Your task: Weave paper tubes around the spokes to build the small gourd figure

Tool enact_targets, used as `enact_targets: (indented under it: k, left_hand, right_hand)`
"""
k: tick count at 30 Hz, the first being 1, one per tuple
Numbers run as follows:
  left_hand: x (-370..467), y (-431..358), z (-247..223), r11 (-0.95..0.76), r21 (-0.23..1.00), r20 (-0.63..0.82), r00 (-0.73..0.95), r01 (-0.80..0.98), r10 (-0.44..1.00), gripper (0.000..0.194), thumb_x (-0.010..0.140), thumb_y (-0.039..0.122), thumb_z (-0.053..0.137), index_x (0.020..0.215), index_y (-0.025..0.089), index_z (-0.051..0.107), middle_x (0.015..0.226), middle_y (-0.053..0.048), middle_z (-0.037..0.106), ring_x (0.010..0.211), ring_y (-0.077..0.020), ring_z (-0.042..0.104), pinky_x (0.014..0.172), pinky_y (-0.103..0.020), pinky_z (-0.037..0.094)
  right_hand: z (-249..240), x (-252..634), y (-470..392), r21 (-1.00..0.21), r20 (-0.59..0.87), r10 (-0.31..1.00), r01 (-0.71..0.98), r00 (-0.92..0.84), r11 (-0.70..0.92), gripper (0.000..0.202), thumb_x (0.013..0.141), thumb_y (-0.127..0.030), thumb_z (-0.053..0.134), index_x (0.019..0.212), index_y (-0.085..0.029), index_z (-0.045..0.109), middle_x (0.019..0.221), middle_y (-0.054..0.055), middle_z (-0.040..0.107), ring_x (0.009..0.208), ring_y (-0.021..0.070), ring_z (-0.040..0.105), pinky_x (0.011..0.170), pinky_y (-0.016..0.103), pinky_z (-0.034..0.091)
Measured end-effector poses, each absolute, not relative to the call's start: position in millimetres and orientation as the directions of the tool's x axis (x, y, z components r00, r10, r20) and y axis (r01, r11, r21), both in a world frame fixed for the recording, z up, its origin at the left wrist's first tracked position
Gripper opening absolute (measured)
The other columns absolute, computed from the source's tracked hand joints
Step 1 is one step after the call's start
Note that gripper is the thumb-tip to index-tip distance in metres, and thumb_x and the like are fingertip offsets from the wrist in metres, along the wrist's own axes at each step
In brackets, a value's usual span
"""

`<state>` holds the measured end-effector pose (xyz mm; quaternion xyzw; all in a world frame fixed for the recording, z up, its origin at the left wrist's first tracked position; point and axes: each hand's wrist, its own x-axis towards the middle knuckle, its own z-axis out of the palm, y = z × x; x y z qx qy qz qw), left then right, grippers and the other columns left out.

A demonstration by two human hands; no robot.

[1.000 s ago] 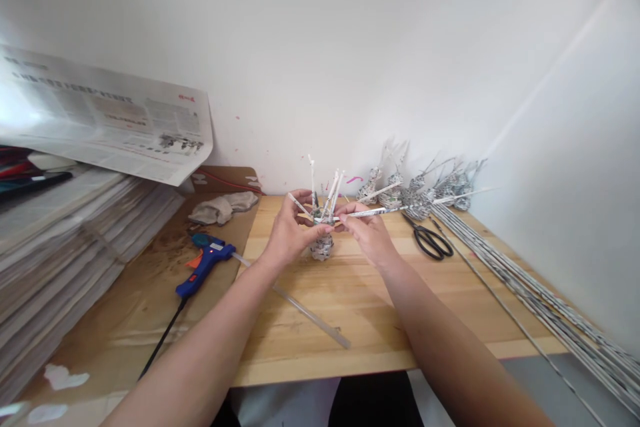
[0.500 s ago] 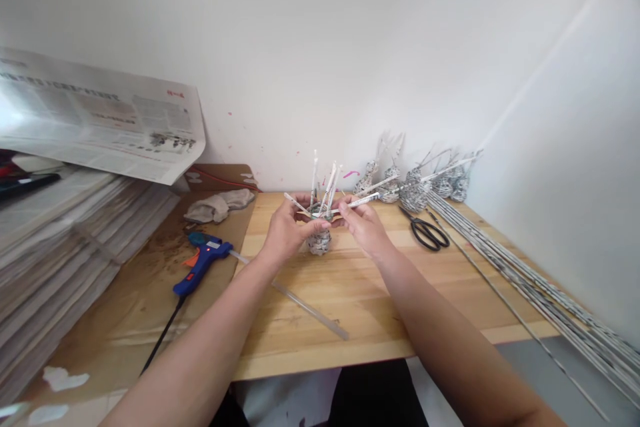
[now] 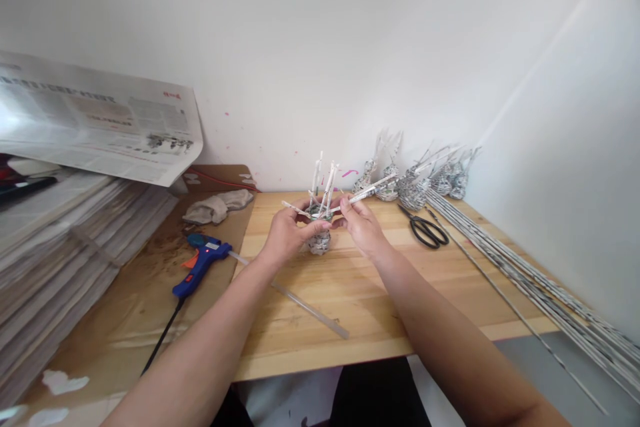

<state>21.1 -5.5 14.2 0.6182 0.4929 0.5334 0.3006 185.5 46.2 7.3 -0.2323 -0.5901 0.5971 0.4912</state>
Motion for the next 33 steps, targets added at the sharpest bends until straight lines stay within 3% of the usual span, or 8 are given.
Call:
enact_targets:
  k: [12, 20, 28, 33]
  left_hand:
    - [20.8, -2.9, 9.6, -0.345, 0.899, 0.375, -0.068, 0.268, 0.925, 0.041, 0.07, 0.039, 0.078, 0.104, 0.018, 0.067, 0.1, -0.007, 0.074, 0.081, -0.019, 0.067, 0.077, -0.031, 0.053]
    - [19.4, -3.2, 12.2, -0.315, 0.899, 0.361, -0.107, 0.305, 0.927, 0.039, 0.07, 0.04, 0.077, 0.102, 0.018, 0.068, 0.093, -0.005, 0.074, 0.077, -0.0179, 0.066, 0.073, -0.029, 0.051]
    - [19.9, -3.5, 12.2, -0.299, 0.912, 0.346, -0.136, 0.281, 0.928, 0.042, 0.071, 0.041, 0.076, 0.104, 0.017, 0.067, 0.086, -0.004, 0.072, 0.071, -0.0161, 0.063, 0.066, -0.026, 0.049]
    - [22.8, -7.1, 18.1, -0.256, 0.922, 0.308, -0.149, 0.291, 0.94, 0.045, 0.069, 0.04, 0.076, 0.106, 0.016, 0.068, 0.081, -0.003, 0.072, 0.063, -0.0142, 0.06, 0.057, -0.023, 0.045]
  right_hand:
    - [10.9, 180.1, 42.9, -0.933, 0.239, 0.905, -0.343, -0.352, 0.113, 0.036, 0.073, -0.05, 0.075, 0.081, -0.02, 0.057, 0.077, 0.0, 0.066, 0.073, 0.0158, 0.063, 0.066, 0.03, 0.052]
    - [12.9, 178.8, 38.5, -0.907, 0.228, 0.917, -0.413, -0.328, 0.078, 0.024, 0.067, -0.03, 0.076, 0.084, -0.02, 0.063, 0.084, 0.001, 0.07, 0.077, 0.0177, 0.066, 0.07, 0.033, 0.055]
    - [15.4, 179.6, 36.5, -0.926, 0.164, 0.923, -0.377, -0.348, 0.022, 0.034, 0.074, -0.047, 0.074, 0.087, -0.016, 0.071, 0.085, 0.008, 0.075, 0.08, 0.0201, 0.07, 0.073, 0.032, 0.056]
    - [16.0, 179.4, 37.2, -0.919, 0.14, 0.936, -0.394, -0.325, 0.001, 0.029, 0.069, -0.043, 0.078, 0.077, -0.017, 0.067, 0.086, 0.008, 0.075, 0.079, 0.0198, 0.07, 0.073, 0.033, 0.058]
